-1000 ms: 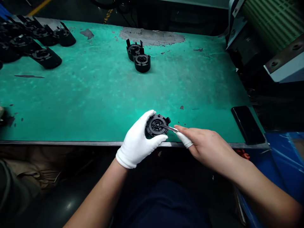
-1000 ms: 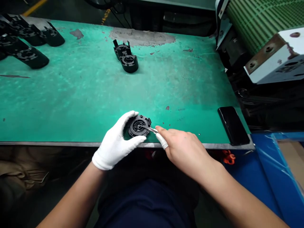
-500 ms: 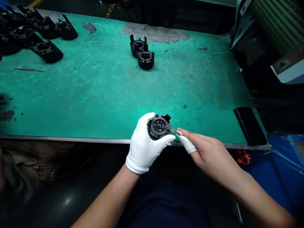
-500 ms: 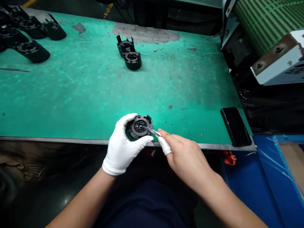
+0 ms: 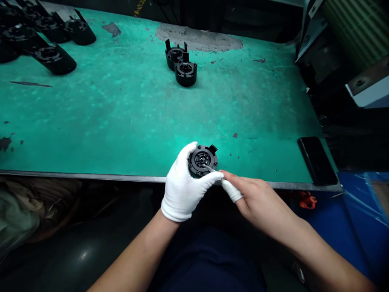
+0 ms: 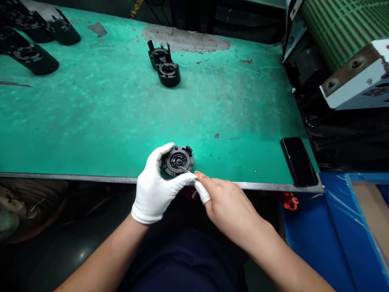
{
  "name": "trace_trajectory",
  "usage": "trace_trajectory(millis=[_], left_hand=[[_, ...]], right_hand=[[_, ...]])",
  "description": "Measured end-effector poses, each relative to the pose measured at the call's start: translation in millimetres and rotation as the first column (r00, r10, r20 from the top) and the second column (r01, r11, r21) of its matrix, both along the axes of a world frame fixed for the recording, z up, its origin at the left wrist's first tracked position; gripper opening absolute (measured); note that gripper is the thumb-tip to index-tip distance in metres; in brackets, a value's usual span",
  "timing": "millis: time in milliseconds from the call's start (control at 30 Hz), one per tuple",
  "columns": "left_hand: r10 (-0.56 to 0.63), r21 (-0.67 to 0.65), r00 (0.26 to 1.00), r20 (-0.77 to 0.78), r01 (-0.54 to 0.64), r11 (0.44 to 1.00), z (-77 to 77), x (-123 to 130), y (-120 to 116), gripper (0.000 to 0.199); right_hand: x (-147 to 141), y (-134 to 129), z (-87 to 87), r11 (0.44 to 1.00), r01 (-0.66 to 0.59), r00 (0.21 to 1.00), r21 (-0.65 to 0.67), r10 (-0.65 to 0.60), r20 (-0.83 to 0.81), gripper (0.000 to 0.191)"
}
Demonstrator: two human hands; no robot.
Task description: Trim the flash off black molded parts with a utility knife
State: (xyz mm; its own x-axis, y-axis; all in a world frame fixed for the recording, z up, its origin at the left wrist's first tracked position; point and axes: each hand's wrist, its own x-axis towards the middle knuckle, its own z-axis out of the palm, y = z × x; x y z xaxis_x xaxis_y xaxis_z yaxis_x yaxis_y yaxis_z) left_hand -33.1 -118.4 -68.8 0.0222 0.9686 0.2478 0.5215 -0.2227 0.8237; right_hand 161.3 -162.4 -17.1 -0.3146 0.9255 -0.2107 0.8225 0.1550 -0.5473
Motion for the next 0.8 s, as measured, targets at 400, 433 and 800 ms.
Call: trace_trajectory(millis=[400, 433, 800], left_hand=[[-0.003, 0.077, 1.000, 0.003, 0.003, 0.997, -2.8, 1.7, 0.5, 0.083], [-0.003, 0.075, 1.000, 0.005, 0.003, 0.997, -2.6, 2.0, 0.8, 0.082], [-0.009, 0.075, 1.000, -0.016, 0.010, 0.997, -3.0, 2.2, 2.8, 0.077]], right_hand=[[10.7, 17.0, 2.4, 0.984, 0.163, 0.984, 0.073, -0.157, -0.082, 0.033], [11.2, 22.0, 1.5, 0.988, 0.137, 0.990, 0.074, -0.134, -0.041, 0.033], [12.1, 36.5, 1.9, 0.981, -0.036, 0.963, 0.193, -0.018, 0.268, 0.034]])
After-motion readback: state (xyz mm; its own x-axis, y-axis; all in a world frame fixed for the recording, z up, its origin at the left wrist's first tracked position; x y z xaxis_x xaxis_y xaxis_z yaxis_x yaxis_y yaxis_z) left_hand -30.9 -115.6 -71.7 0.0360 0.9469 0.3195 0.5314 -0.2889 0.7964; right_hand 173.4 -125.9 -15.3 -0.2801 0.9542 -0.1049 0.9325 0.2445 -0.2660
